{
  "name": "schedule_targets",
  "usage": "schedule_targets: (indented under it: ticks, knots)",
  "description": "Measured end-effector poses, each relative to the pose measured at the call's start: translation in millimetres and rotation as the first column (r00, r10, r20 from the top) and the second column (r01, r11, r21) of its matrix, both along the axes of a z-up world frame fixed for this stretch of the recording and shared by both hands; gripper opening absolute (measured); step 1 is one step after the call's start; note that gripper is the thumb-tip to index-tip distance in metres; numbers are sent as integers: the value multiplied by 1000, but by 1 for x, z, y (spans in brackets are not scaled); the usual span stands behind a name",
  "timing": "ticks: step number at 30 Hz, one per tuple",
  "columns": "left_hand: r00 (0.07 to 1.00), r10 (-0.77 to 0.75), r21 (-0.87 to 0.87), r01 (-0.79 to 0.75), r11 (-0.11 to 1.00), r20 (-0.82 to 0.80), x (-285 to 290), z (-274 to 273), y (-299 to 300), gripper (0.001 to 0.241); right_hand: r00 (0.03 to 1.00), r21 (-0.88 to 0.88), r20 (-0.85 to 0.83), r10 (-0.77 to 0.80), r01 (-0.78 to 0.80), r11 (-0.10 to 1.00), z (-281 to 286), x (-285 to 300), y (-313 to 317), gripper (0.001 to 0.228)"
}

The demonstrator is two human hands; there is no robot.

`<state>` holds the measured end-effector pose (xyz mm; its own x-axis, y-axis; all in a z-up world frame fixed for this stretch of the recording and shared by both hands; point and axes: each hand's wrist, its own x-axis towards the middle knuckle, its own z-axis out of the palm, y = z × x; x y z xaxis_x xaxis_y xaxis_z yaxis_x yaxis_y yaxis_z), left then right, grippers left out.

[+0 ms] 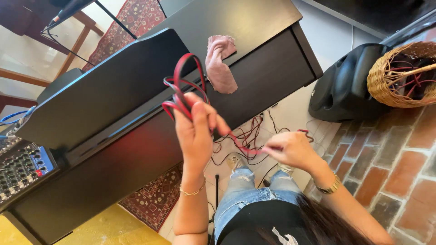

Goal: Coiling and wiping down audio cables with a cleaning cloth.

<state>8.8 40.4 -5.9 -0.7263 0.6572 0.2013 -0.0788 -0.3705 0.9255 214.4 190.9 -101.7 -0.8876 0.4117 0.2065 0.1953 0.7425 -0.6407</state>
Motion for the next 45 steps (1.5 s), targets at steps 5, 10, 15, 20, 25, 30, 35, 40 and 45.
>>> schedule_targets:
  ticks: [5, 10, 15, 20, 25, 30, 35, 40, 45]
  knots:
    - [962, -218, -354, 147, 924, -167, 12, -11, 19, 18, 956, -217, 2, 292, -285, 934, 46, 6, 14, 12]
    - [795, -605, -419, 560, 714, 31, 38, -16, 18, 21, 923, -292, -321, 214, -311, 904, 47, 14, 33, 12]
    - [411, -777, 85, 858, 506, 477, 50, -44, 3, 61, 915, -466, -372, -157, -38, 884, 46, 13, 44, 11]
    - [218, -839, 389, 809, 441, 500, 46, -42, -6, 62, 926, -585, -370, -79, -166, 794, 61, -12, 37, 59]
    - [105, -798, 456, 774, 440, 593, 36, -31, -9, 41, 901, -763, -377, 216, -435, 478, 43, -15, 18, 105]
    - [177, -743, 462, 685, 564, 645, 38, -34, -3, 58, 961, -804, -251, 116, -274, 528, -13, -6, 29, 83]
    - [279, -695, 375, 680, 630, 662, 42, -17, -2, 51, 980, -921, -189, -68, -153, 357, -36, -27, 14, 75]
    - [335, -670, 389, 610, 690, 663, 19, 13, -16, 40, 856, -797, -518, -8, -479, 368, -73, -42, 3, 86]
    - [479, -676, 659, 236, 714, 560, -18, 49, -49, 39, 982, -857, -162, 94, -187, 480, -150, -32, -12, 53]
